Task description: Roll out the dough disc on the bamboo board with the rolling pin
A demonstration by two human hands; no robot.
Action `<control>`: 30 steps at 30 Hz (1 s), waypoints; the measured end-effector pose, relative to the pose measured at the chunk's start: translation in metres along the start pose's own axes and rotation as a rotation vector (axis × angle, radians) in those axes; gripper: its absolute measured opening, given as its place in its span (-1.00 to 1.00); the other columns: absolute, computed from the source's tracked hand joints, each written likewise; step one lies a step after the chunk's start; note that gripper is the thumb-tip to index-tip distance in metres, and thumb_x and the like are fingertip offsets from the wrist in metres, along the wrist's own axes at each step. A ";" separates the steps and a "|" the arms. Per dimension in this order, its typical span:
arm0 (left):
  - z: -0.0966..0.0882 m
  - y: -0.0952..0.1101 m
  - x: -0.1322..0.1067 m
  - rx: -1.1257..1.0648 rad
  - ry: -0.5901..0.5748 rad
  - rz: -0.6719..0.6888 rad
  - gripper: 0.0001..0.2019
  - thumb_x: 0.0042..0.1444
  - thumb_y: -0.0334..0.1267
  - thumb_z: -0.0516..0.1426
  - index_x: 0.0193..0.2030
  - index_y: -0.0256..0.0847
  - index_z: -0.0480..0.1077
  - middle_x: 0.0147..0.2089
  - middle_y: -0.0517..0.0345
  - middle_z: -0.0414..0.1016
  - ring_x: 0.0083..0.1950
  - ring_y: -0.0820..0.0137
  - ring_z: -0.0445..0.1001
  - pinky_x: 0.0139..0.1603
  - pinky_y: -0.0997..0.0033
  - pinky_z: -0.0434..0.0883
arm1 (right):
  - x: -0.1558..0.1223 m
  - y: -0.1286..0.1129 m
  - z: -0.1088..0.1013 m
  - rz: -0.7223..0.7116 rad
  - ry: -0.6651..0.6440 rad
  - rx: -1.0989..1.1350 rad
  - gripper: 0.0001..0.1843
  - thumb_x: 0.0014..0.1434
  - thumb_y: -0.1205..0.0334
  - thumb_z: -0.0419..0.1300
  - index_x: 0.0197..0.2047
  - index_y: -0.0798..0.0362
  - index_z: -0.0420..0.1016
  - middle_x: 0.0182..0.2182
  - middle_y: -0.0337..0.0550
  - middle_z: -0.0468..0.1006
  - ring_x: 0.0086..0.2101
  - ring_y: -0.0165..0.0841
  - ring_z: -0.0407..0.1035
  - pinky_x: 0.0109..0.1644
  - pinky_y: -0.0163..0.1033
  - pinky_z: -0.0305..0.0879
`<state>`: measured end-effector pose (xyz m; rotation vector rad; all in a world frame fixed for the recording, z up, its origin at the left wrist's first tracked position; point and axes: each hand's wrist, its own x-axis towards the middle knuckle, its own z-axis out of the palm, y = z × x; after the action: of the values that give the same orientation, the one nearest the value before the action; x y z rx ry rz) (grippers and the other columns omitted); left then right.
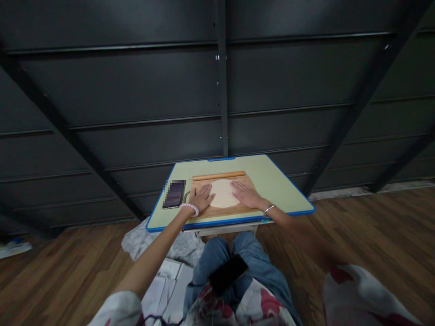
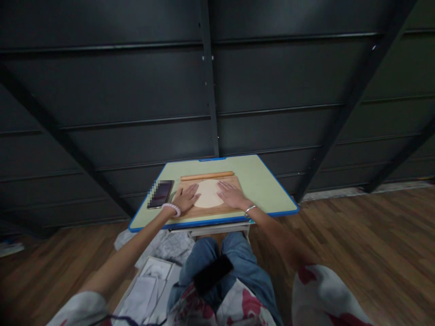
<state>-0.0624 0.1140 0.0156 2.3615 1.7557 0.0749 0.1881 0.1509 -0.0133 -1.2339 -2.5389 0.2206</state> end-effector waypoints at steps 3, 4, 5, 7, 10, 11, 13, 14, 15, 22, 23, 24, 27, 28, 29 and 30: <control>-0.002 -0.006 -0.009 0.005 -0.022 -0.033 -0.35 0.26 0.08 -0.36 0.40 -0.21 -0.16 0.45 0.08 -0.21 0.45 0.28 -0.26 0.37 -0.09 -0.29 | -0.006 0.006 -0.001 -0.010 -0.002 0.030 -0.27 0.32 -0.12 -0.33 0.36 0.19 0.01 0.34 -0.03 0.01 0.30 -0.23 -0.11 0.37 -0.06 -0.17; -0.002 -0.007 -0.011 0.005 -0.019 -0.040 -0.35 0.26 0.08 -0.35 0.40 -0.21 -0.16 0.45 0.08 -0.21 0.45 0.28 -0.26 0.37 -0.09 -0.28 | -0.008 0.007 -0.001 -0.012 -0.004 0.037 -0.27 0.32 -0.12 -0.32 0.36 0.20 0.00 0.34 -0.02 0.00 0.30 -0.22 -0.11 0.37 -0.04 -0.17; 0.000 -0.009 -0.013 0.005 -0.011 -0.046 -0.35 0.26 0.07 -0.35 0.40 -0.21 -0.15 0.45 0.08 -0.20 0.45 0.28 -0.26 0.37 -0.10 -0.26 | -0.009 0.009 -0.001 -0.010 -0.004 0.041 -0.26 0.32 -0.13 -0.32 0.37 0.20 -0.01 0.34 -0.01 -0.01 0.30 -0.20 -0.12 0.37 -0.03 -0.17; 0.004 -0.013 -0.015 0.007 0.013 -0.052 -0.36 0.27 0.07 -0.34 0.40 -0.21 -0.14 0.44 0.09 -0.19 0.45 0.28 -0.25 0.36 -0.10 -0.24 | -0.013 0.013 -0.001 -0.001 0.007 0.050 -0.26 0.31 -0.15 -0.30 0.37 0.16 -0.01 0.34 -0.04 0.00 0.30 -0.20 -0.11 0.37 -0.03 -0.18; 0.012 -0.022 -0.015 -0.012 0.047 -0.041 -0.36 0.27 0.07 -0.33 0.40 -0.20 -0.12 0.44 0.10 -0.18 0.45 0.27 -0.25 0.36 -0.09 -0.20 | -0.021 0.021 0.001 -0.009 0.040 0.064 -0.30 0.32 -0.14 -0.28 0.37 0.07 -0.01 0.33 -0.11 0.02 0.30 -0.22 -0.09 0.38 -0.04 -0.17; 0.014 -0.025 -0.015 -0.027 0.052 -0.031 -0.36 0.27 0.07 -0.33 0.40 -0.21 -0.12 0.44 0.10 -0.19 0.45 0.27 -0.25 0.37 -0.07 -0.17 | -0.024 0.024 0.001 -0.012 0.049 0.067 -0.31 0.32 -0.14 -0.27 0.37 0.06 -0.01 0.33 -0.12 0.03 0.29 -0.22 -0.08 0.38 -0.03 -0.17; 0.016 -0.032 -0.013 -0.057 0.048 -0.010 -0.35 0.27 0.08 -0.32 0.39 -0.22 -0.10 0.44 0.08 -0.19 0.45 0.27 -0.24 0.37 0.01 -0.13 | -0.030 0.030 0.002 -0.005 0.061 0.077 -0.33 0.32 -0.13 -0.26 0.37 0.04 0.01 0.32 -0.11 0.06 0.29 -0.21 -0.06 0.37 -0.01 -0.16; 0.016 -0.034 -0.012 -0.065 0.045 -0.002 -0.35 0.26 0.07 -0.31 0.39 -0.23 -0.09 0.44 0.07 -0.18 0.45 0.28 -0.24 0.37 0.05 -0.11 | -0.032 0.033 0.003 0.006 0.067 0.087 -0.33 0.32 -0.14 -0.26 0.36 0.04 0.03 0.32 -0.10 0.08 0.29 -0.21 -0.05 0.37 0.00 -0.16; 0.016 -0.035 -0.011 -0.068 0.045 0.003 -0.35 0.26 0.07 -0.30 0.39 -0.25 -0.08 0.44 0.06 -0.17 0.44 0.28 -0.23 0.37 0.09 -0.09 | -0.034 0.034 0.003 0.017 0.071 0.102 -0.32 0.32 -0.14 -0.26 0.36 0.04 0.04 0.31 -0.09 0.09 0.29 -0.20 -0.05 0.37 0.01 -0.15; 0.026 -0.031 -0.015 -0.055 0.207 -0.002 -0.41 0.29 0.01 -0.27 0.36 -0.25 0.02 0.41 0.05 -0.03 0.43 0.31 -0.11 0.36 0.13 -0.02 | -0.041 0.034 0.006 0.046 0.166 0.216 -0.31 0.31 -0.15 -0.23 0.32 0.11 0.12 0.30 -0.02 0.12 0.29 -0.21 -0.05 0.37 0.02 -0.15; 0.028 -0.031 -0.016 -0.055 0.238 -0.006 -0.41 0.29 0.01 -0.27 0.35 -0.24 0.04 0.40 0.05 -0.01 0.42 0.31 -0.09 0.36 0.13 0.00 | -0.041 0.034 0.007 0.045 0.191 0.218 -0.33 0.31 -0.14 -0.21 0.32 0.09 0.14 0.30 -0.02 0.13 0.28 -0.21 -0.03 0.37 0.03 -0.14; 0.030 -0.030 -0.017 -0.056 0.257 -0.010 -0.42 0.29 0.01 -0.26 0.35 -0.24 0.05 0.40 0.05 0.01 0.42 0.31 -0.07 0.35 0.13 0.01 | -0.041 0.034 0.009 0.042 0.212 0.218 -0.35 0.31 -0.13 -0.18 0.31 0.07 0.16 0.29 -0.03 0.15 0.28 -0.20 -0.02 0.36 0.04 -0.13; 0.032 -0.029 -0.019 -0.059 0.279 -0.022 -0.43 0.30 0.00 -0.25 0.34 -0.24 0.07 0.39 0.05 0.04 0.41 0.31 -0.04 0.35 0.14 0.02 | -0.043 0.033 0.012 0.024 0.256 0.215 -0.39 0.31 -0.09 -0.15 0.29 0.06 0.19 0.27 -0.03 0.19 0.27 -0.21 0.02 0.36 0.05 -0.09; 0.032 -0.029 -0.020 -0.055 0.283 -0.025 -0.44 0.30 0.00 -0.25 0.34 -0.23 0.07 0.39 0.06 0.04 0.41 0.31 -0.04 0.35 0.15 0.02 | -0.044 0.033 0.013 0.014 0.265 0.214 -0.40 0.32 -0.08 -0.15 0.29 0.06 0.20 0.27 -0.04 0.20 0.26 -0.22 0.02 0.35 0.04 -0.08; 0.032 -0.029 -0.020 -0.048 0.283 -0.029 -0.45 0.30 -0.01 -0.25 0.34 -0.21 0.07 0.39 0.06 0.04 0.41 0.31 -0.04 0.34 0.15 0.02 | -0.044 0.033 0.014 0.005 0.272 0.213 -0.41 0.32 -0.07 -0.15 0.29 0.05 0.20 0.26 -0.05 0.21 0.26 -0.23 0.03 0.35 0.03 -0.08; 0.032 -0.029 -0.021 -0.040 0.278 -0.032 -0.45 0.31 -0.01 -0.25 0.34 -0.21 0.06 0.40 0.06 0.02 0.41 0.31 -0.05 0.35 0.14 0.01 | -0.044 0.033 0.014 -0.003 0.277 0.213 -0.42 0.32 -0.06 -0.14 0.29 0.04 0.21 0.26 -0.07 0.21 0.26 -0.23 0.03 0.35 0.03 -0.08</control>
<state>-0.0906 0.0980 -0.0191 2.3884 1.8892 0.4495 0.2335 0.1362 -0.0446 -1.0964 -2.2176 0.2892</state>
